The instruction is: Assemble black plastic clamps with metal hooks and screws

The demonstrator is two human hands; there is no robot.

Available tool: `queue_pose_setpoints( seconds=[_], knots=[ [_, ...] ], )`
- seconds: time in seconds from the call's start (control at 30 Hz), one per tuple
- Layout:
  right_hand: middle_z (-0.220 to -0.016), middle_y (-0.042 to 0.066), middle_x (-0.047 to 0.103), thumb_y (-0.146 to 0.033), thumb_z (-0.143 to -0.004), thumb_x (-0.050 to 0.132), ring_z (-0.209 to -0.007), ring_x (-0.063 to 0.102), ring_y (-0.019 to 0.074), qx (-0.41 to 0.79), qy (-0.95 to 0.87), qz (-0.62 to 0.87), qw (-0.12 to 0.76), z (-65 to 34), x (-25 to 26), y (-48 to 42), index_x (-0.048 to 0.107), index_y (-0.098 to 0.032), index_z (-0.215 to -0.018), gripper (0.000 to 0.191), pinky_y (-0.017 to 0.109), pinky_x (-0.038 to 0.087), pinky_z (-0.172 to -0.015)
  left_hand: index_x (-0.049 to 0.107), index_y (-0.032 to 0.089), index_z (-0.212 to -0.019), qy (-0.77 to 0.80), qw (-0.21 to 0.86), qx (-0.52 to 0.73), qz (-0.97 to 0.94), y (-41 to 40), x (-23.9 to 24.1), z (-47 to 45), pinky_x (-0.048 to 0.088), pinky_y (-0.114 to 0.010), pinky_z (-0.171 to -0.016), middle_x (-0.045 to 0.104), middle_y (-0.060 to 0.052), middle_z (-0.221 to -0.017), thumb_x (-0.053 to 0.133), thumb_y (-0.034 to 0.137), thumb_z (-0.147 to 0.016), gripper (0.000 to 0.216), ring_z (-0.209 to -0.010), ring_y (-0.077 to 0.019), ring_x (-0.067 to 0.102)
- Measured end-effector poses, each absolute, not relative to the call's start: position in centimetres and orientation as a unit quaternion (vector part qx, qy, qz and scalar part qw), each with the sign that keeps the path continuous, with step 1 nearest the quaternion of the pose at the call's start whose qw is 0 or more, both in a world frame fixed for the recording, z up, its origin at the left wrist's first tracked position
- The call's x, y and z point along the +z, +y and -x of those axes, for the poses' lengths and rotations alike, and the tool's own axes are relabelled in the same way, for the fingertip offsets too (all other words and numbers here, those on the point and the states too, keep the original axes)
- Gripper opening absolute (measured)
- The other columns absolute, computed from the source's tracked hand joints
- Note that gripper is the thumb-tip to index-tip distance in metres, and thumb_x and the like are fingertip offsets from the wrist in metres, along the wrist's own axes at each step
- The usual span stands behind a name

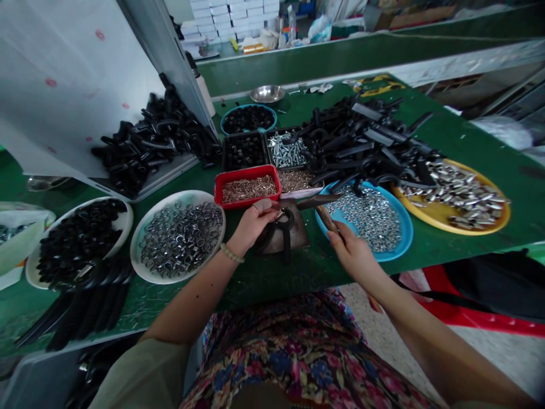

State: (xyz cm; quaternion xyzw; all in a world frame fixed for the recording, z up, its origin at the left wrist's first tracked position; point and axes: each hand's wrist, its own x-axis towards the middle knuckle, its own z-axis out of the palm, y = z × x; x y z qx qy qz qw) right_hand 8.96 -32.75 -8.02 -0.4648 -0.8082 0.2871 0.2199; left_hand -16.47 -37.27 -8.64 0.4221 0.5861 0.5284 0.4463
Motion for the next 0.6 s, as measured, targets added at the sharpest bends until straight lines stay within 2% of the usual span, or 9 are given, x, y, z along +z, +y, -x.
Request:
queue_pose_setpoints(
  seconds=[0.17, 0.27, 0.37, 0.6],
  knots=[
    [-0.095, 0.012, 0.073, -0.043, -0.092, 0.042, -0.085, 0.070, 0.0295, 0.294, -0.809, 0.459, 0.221, -8.9, -8.1, -33.1, 0.060, -0.019, -0.120, 0.041, 0.039, 0.054, -0.069, 0.063, 0.015, -0.102, 0.623, 0.374, 0.481, -0.490, -37.4, -8.8, 16.2, 0.054, -0.032, -0.091, 0.068, -0.006, -0.101, 0.062, 0.008, -0.080, 0.023, -0.093, -0.0154, 0.067],
    [-0.094, 0.013, 0.073, -0.045, -0.092, 0.041, -0.085, 0.070, 0.0298, 0.299, -0.803, 0.471, 0.208, -9.2, -8.1, -33.2, 0.059, -0.017, -0.122, 0.044, 0.039, 0.053, -0.071, 0.066, 0.016, -0.087, 0.672, 0.243, 0.425, -0.555, -37.8, -8.7, 16.1, 0.053, -0.034, -0.095, 0.063, -0.006, -0.105, 0.064, 0.011, -0.081, 0.009, -0.096, -0.0164, 0.065],
    [-0.096, 0.013, 0.073, -0.046, -0.093, 0.040, -0.086, 0.070, 0.0292, 0.304, -0.800, 0.474, 0.208, -9.4, -8.2, -33.2, 0.058, -0.017, -0.123, 0.046, 0.039, 0.054, -0.072, 0.066, 0.018, -0.086, 0.671, 0.142, 0.382, -0.619, -38.1, -8.8, 15.9, 0.050, -0.034, -0.099, 0.059, -0.005, -0.108, 0.063, 0.015, -0.084, 0.004, -0.102, -0.0172, 0.061],
    [-0.100, 0.013, 0.073, -0.044, -0.092, 0.043, -0.090, 0.070, 0.0298, 0.298, -0.803, 0.463, 0.226, -9.5, -8.4, -33.1, 0.059, -0.019, -0.122, 0.042, 0.041, 0.055, -0.074, 0.062, 0.017, -0.092, 0.660, 0.118, 0.335, -0.662, -38.3, -9.1, 15.4, 0.048, -0.033, -0.101, 0.054, -0.007, -0.111, 0.057, 0.016, -0.089, 0.006, -0.105, -0.0178, 0.058]
  ],
)
